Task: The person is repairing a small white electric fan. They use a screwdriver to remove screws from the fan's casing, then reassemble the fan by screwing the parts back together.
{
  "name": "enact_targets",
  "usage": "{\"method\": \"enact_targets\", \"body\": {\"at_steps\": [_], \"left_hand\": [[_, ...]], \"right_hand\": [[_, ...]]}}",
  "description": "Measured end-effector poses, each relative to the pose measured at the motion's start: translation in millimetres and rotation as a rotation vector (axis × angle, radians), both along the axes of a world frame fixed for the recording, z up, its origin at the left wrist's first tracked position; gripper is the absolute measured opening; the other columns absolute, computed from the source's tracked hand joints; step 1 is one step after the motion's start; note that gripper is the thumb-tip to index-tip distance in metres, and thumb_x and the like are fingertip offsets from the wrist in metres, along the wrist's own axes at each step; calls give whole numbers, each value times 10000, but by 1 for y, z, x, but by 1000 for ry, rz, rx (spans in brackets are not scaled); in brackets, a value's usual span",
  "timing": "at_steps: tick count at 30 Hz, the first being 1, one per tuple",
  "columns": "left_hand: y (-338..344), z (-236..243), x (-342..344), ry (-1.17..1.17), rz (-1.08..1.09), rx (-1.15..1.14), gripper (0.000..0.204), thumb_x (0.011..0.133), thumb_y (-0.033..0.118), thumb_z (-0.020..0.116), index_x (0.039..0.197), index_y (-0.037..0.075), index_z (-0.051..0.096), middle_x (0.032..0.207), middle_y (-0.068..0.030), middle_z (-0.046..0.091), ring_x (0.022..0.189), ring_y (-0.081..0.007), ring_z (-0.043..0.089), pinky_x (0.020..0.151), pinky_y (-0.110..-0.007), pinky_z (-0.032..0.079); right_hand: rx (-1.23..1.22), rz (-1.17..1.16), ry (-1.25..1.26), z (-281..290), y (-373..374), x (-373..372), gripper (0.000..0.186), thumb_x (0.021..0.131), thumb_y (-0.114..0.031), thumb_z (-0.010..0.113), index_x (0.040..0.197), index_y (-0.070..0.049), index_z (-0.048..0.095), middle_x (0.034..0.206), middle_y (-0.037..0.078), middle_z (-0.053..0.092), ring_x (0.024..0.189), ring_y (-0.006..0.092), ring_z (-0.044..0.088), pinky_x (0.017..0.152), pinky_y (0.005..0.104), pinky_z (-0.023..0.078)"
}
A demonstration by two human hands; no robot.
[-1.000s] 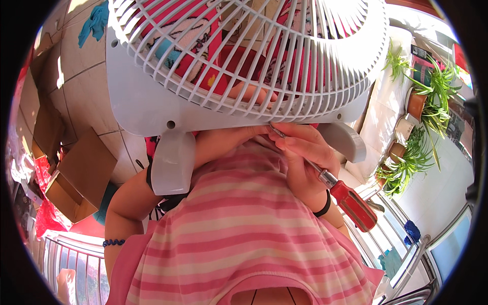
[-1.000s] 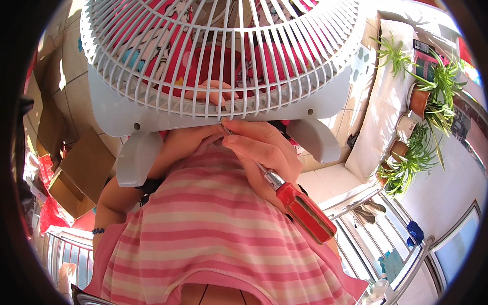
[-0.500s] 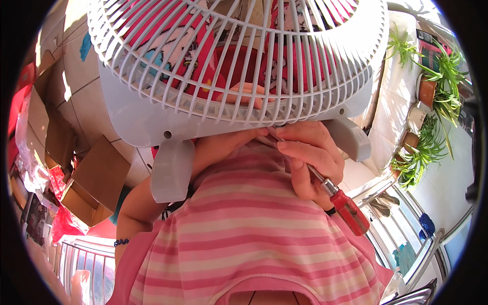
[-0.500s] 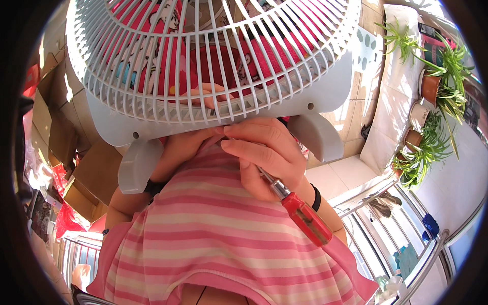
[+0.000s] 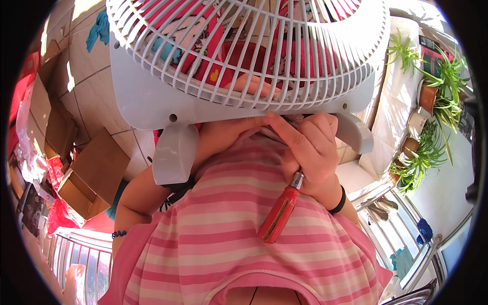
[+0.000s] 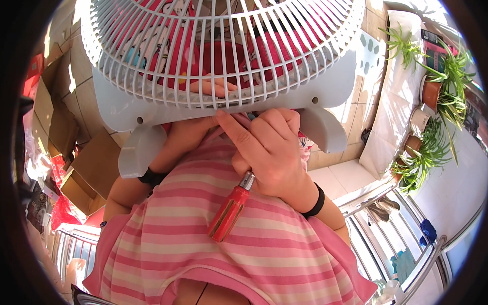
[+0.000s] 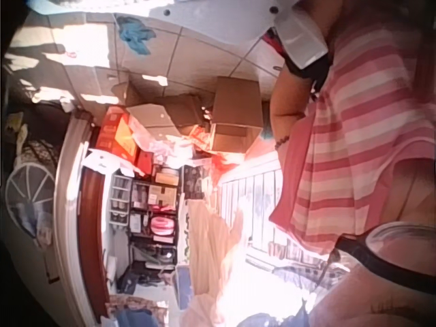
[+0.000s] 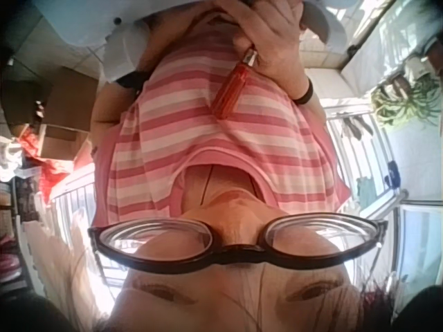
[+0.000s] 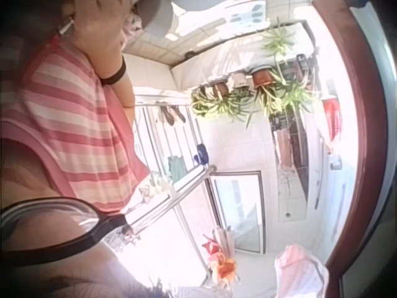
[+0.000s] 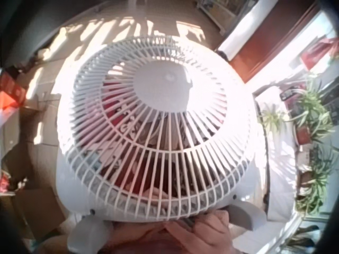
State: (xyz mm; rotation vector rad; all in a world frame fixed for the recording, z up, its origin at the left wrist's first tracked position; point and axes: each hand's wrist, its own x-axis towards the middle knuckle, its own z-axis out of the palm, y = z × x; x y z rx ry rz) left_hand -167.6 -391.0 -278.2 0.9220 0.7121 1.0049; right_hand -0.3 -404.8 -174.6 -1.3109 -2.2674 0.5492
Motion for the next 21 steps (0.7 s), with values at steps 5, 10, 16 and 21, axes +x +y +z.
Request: {"method": "enact_targets", "body": {"at_steps": [5, 10, 16, 21], "left_hand": [[0, 0, -3, 26, -37, -37, 342, 853, 113, 733, 1094, 54, 498, 1169, -143, 551, 1053, -220, 581, 916, -354, 501], [0, 4, -4, -67, -57, -167, 366, 844, 41, 720, 1072, 79, 437, 1155, -131, 517, 1055, -222, 582, 895, -358, 521], [1, 7, -1, -79, -18, -87, 368, 840, 16, 714, 1088, 77, 450, 1169, -123, 541, 1069, -204, 573, 909, -344, 505], [1, 10, -3, -79, -46, -128, 361, 853, 51, 712, 1072, 95, 428, 1197, -124, 531, 1087, -199, 552, 947, -349, 477]], "right_hand": [[-29, 10, -51, 1, -3, -2, 604, 597, -155, 655, 1178, 10, 648, 877, 21, 599, 696, 177, 472, 745, 336, 356], [50, -16, -24, -7, -3, -5, 521, 627, -91, 600, 1130, 23, 675, 669, 18, 383, 629, 187, 423, 668, 330, 317], [47, -41, -1, -11, -6, -4, 543, 617, -78, 598, 1144, 36, 658, 675, 16, 416, 629, 188, 432, 671, 337, 319], [-40, -18, -45, -10, -10, -2, 646, 631, -136, 647, 1257, 15, 597, 770, 11, 494, 731, 180, 485, 749, 341, 356]]}}
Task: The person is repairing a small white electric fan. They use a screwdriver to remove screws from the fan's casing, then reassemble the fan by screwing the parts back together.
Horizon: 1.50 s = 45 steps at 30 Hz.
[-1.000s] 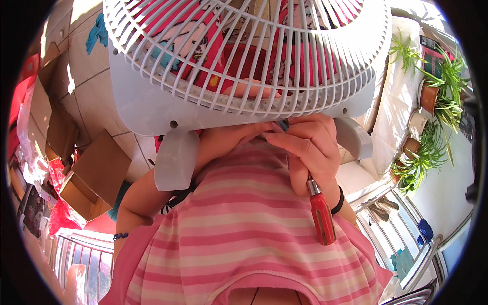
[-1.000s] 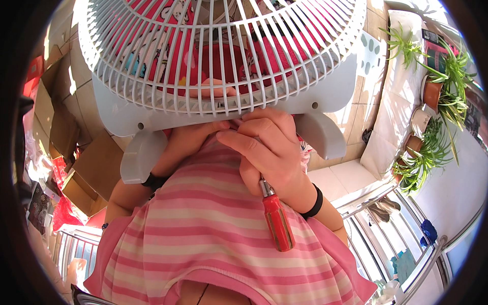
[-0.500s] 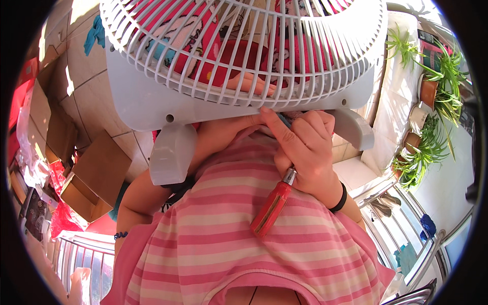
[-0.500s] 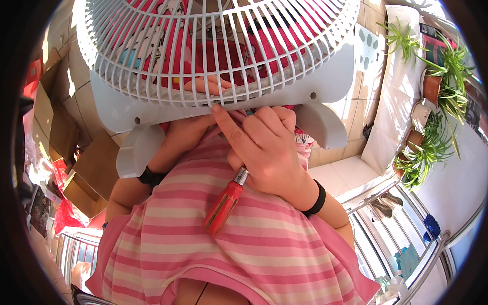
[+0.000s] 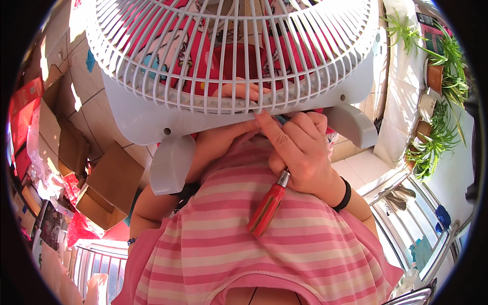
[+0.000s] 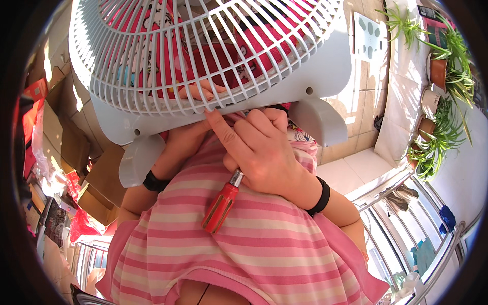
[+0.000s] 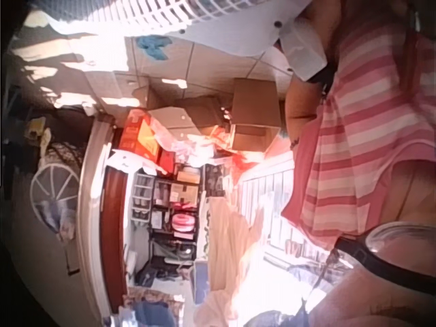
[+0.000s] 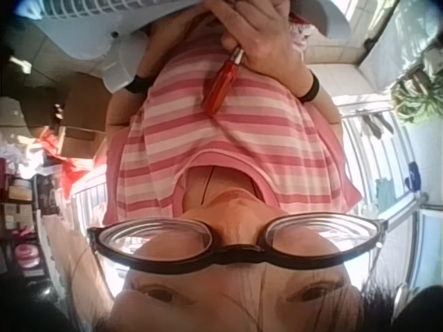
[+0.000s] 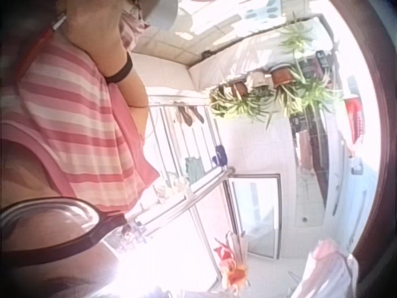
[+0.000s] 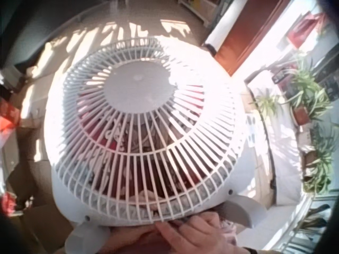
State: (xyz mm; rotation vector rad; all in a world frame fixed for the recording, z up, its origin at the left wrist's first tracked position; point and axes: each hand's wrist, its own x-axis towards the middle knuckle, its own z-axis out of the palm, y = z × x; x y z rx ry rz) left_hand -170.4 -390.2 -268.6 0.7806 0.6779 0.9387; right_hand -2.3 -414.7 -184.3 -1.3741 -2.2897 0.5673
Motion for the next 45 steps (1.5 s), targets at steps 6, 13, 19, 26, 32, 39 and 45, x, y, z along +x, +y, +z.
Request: {"method": "enact_targets", "body": {"at_steps": [6, 13, 19, 26, 32, 39, 45], "left_hand": [[4, -9, 1, -107, 6, 109, 462, 784, 138, 802, 1118, 85, 488, 1223, -121, 522, 1107, -214, 547, 956, -358, 482], [4, -12, -3, -18, -30, 136, 453, 752, 141, 827, 1100, 85, 542, 1247, -140, 514, 1144, -249, 530, 969, -395, 466], [0, -18, 2, -58, 65, 94, 431, 740, 157, 837, 1061, 82, 559, 1213, -134, 524, 1122, -255, 535, 963, -387, 462], [-2, -19, 1, -83, 61, 59, 438, 747, 156, 831, 1069, 81, 544, 1193, -131, 529, 1100, -252, 549, 953, -387, 474], [4, -17, 1, -94, 51, 106, 357, 759, 69, 806, 1044, 69, 591, 1179, -97, 560, 1142, -240, 525, 989, -378, 417], [-1, -11, 0, -26, 21, -2, 379, 805, 47, 764, 1072, 86, 498, 1221, -132, 532, 1113, -227, 559, 900, -361, 518], [3, -9, -3, 21, -8, 58, 357, 802, -3, 737, 1072, 78, 520, 1209, -117, 551, 1103, -211, 553, 930, -341, 488]], "right_hand": [[-40, 14, 92, -5, -5, -2, 694, 614, -125, 659, 1272, 69, 549, 808, 22, 548, 711, 179, 508, 748, 346, 358], [-78, -17, 286, -15, -6, -4, 656, 657, 17, 616, 1295, 106, 490, 823, 36, 582, 683, 174, 519, 722, 335, 354], [-66, 5, 250, -10, -6, -1, 566, 695, 51, 587, 1256, 103, 528, 808, 32, 600, 628, 163, 506, 685, 319, 361], [-18, -32, 201, -8, -5, -5, 547, 686, 58, 631, 1228, 86, 559, 848, 39, 631, 610, 157, 515, 654, 310, 366], [145, -72, 44, -5, 2, -8, 475, 664, 25, 683, 1137, 29, 638, 780, 1, 635, 572, 131, 487, 613, 289, 348], [289, -92, -52, -5, 12, -9, 327, 650, -12, 791, 960, -34, 690, 581, -56, 475, 497, 114, 429, 588, 276, 311], [286, -116, -59, -3, 16, -15, 235, 709, -68, 779, 920, -61, 676, 603, -62, 512, 498, 108, 432, 588, 280, 303]]}}
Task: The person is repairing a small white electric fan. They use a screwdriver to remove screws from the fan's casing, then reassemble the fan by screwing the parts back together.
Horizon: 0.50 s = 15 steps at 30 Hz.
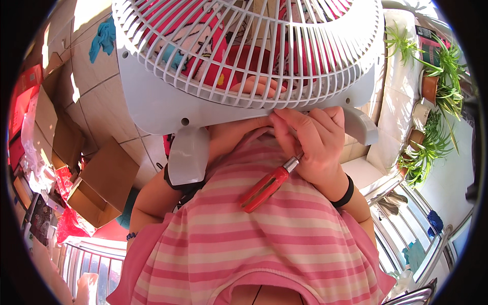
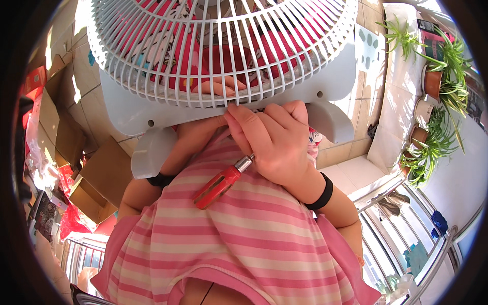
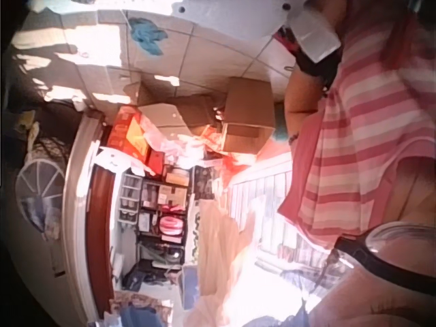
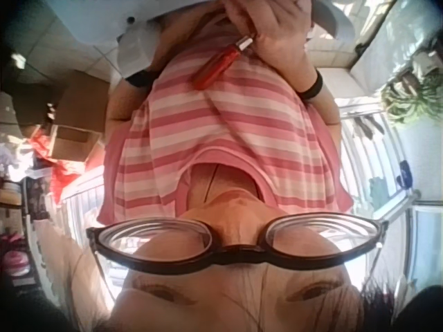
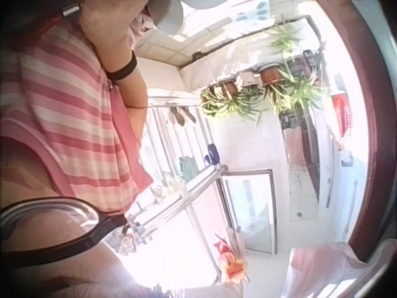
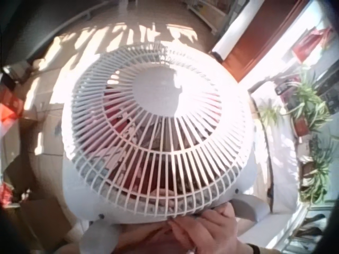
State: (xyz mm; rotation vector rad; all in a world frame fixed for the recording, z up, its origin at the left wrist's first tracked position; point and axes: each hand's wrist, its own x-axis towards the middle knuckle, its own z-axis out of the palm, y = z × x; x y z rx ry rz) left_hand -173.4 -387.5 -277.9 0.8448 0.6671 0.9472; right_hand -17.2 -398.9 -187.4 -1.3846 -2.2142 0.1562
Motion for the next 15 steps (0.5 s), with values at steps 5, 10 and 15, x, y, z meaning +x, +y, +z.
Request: {"method": "enact_targets", "body": {"at_steps": [5, 10, 15], "left_hand": [[1, 14, -5, -14, -34, -38, 230, 882, 67, 650, 1097, 19, 586, 1080, -71, 618, 958, -144, 602, 803, -275, 509], [4, 29, -10, -170, -92, -179, 208, 938, 125, 588, 1090, -10, 631, 1026, -44, 657, 882, -112, 618, 767, -241, 503], [2, 44, -25, -69, -195, -237, 222, 939, 122, 584, 1112, -11, 623, 1020, -46, 654, 906, -106, 616, 791, -238, 500]], "right_hand": [[-37, -76, -3, 5, -1, -6, 207, 703, -64, 806, 865, -75, 678, 570, -54, 483, 494, 119, 409, 583, 278, 308], [-120, -226, 39, 9, -6, -17, 168, 729, -99, 809, 801, -81, 659, 533, -42, 491, 471, 124, 420, 594, 284, 320], [-230, -385, 19, 14, -13, -28, 152, 750, -109, 799, 782, -78, 654, 507, -31, 438, 472, 128, 399, 573, 283, 337]]}}
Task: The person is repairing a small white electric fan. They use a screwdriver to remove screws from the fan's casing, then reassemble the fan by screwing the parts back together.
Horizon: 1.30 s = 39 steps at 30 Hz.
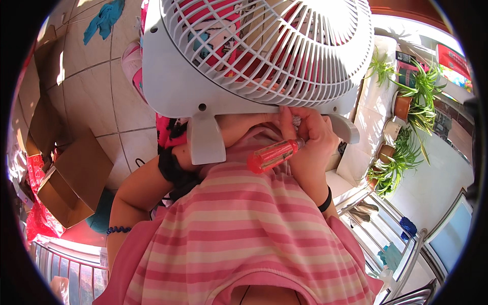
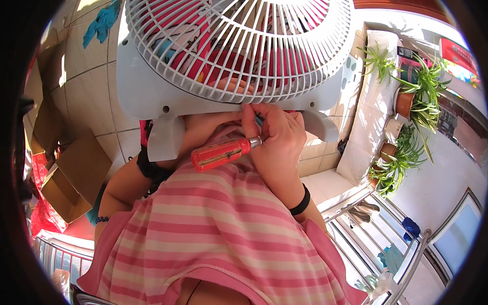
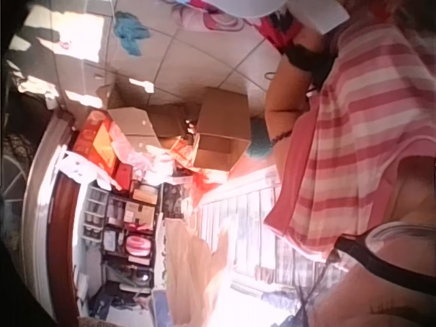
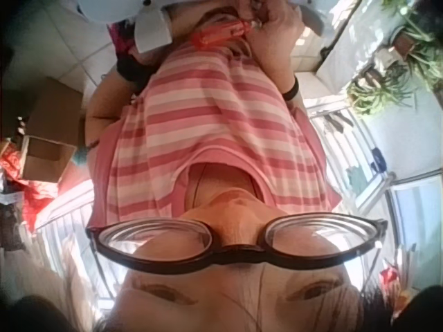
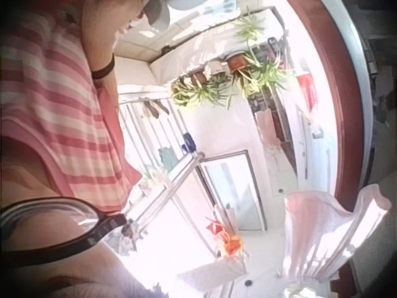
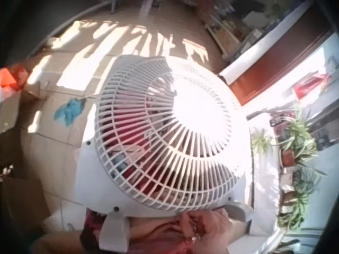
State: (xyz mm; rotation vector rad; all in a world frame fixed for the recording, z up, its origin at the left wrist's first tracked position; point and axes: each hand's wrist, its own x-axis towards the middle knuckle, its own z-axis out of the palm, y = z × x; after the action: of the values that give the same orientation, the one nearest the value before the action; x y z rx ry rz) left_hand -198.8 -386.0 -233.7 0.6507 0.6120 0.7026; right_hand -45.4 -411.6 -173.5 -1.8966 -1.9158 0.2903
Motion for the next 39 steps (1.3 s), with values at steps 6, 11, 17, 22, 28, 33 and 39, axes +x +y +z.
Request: {"method": "enact_targets", "body": {"at_steps": [6, 11, 17, 22, 28, 33, 39], "left_hand": [[1, -1, 1, -31, 131, 197, 202, 908, 165, 654, 1024, 1, 641, 922, -27, 658, 820, -91, 595, 720, -248, 489], [-5, -6, -1, -60, 108, 197, 220, 912, 167, 650, 1045, -8, 633, 939, -36, 657, 829, -96, 598, 722, -253, 496], [-8, -18, 7, -73, 143, 257, 239, 927, 168, 638, 1073, -20, 626, 986, -47, 663, 864, -103, 613, 741, -250, 507], [-8, -30, 8, 31, 81, 261, 267, 929, 166, 636, 1108, -31, 618, 1007, -60, 671, 908, -114, 630, 769, -244, 510], [-7, -30, 8, -114, 13, 246, 303, 960, 226, 591, 1140, -16, 627, 1046, -68, 674, 931, -117, 626, 837, -243, 488], [-7, -22, 6, 31, -59, 136, 330, 967, 303, 583, 1120, 22, 666, 1015, -26, 679, 892, -85, 605, 807, -221, 472], [-10, -35, 18, 24, 81, 196, 499, 881, 446, 674, 1109, 4, 649, 935, -38, 673, 799, -113, 569, 708, -261, 466]], "right_hand": [[19, -101, 30, -6, -3, -9, 144, 754, -103, 791, 804, -73, 660, 506, -30, 395, 493, 111, 377, 477, 279, 317], [60, -120, 13, -8, -6, -9, 149, 750, -86, 791, 839, -74, 673, 514, -36, 375, 507, 103, 377, 464, 266, 302], [147, -51, -38, -12, -7, -5, 158, 748, -70, 790, 859, -74, 679, 520, -37, 373, 510, 97, 368, 467, 258, 306], [165, 2, -60, -14, -7, 0, 176, 749, -37, 778, 886, -64, 672, 530, -35, 377, 517, 105, 364, 473, 261, 308], [228, 68, -72, -20, -6, 9, 155, 767, -27, 770, 883, -52, 669, 535, -50, 372, 503, 70, 340, 470, 226, 291], [233, 59, -65, -25, -8, 12, 182, 742, 7, 771, 877, -61, 672, 533, -36, 358, 500, 96, 354, 458, 245, 300], [255, -16, 27, -30, -9, 13, 119, 810, -36, 755, 890, -40, 668, 547, -62, 363, 485, 19, 313, 487, 164, 316]]}}
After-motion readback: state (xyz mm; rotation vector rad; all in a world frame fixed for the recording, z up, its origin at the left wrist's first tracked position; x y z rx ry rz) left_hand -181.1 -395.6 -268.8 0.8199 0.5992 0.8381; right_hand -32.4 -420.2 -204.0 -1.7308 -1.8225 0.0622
